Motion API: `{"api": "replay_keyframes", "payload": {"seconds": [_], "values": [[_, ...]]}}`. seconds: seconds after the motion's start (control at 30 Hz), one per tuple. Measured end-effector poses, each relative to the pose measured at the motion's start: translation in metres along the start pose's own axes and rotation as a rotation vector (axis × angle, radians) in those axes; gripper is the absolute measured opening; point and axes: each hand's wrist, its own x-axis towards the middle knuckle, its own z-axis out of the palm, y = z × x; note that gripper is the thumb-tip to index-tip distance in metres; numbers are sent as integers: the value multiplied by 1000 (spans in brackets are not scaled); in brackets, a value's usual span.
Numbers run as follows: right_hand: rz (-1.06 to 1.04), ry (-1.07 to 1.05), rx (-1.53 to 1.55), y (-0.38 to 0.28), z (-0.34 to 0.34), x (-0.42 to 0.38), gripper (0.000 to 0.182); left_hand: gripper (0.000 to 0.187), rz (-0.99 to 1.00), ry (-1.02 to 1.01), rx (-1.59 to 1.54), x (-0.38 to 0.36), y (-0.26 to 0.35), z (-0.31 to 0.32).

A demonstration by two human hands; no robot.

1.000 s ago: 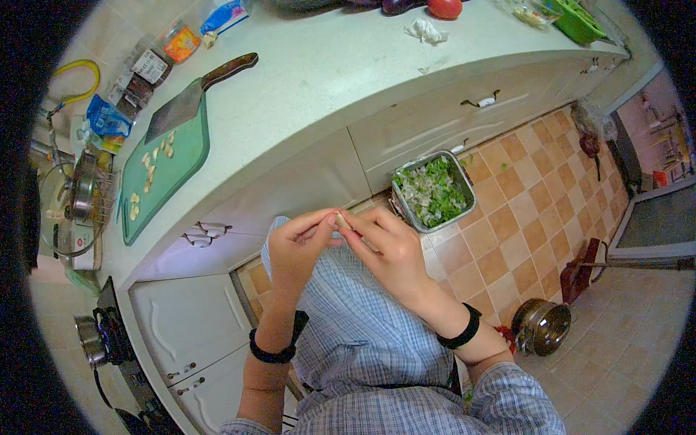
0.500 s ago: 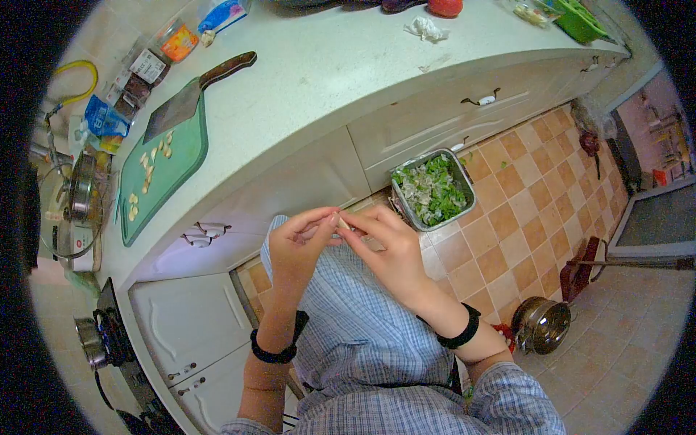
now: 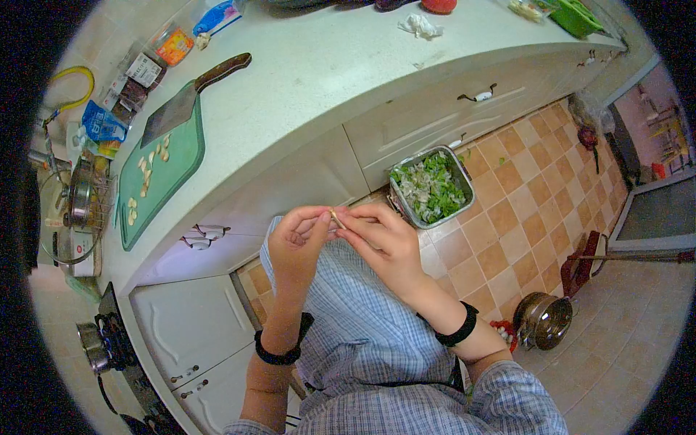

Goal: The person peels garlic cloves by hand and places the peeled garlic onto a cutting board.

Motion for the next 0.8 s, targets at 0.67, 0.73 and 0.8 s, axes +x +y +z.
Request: {"api": "replay_keyframes", "payload": {"seconds": [0.67, 0.73, 0.8], "values": [[479, 39, 689, 3, 1, -2, 32, 11, 105, 133, 258, -1, -5, 2], [563, 19, 716, 3, -2, 0, 32, 13, 148, 83, 276, -2, -8, 0], [641, 11, 758, 5, -5, 0, 28, 13, 170, 55, 332, -3, -4, 0]]}}
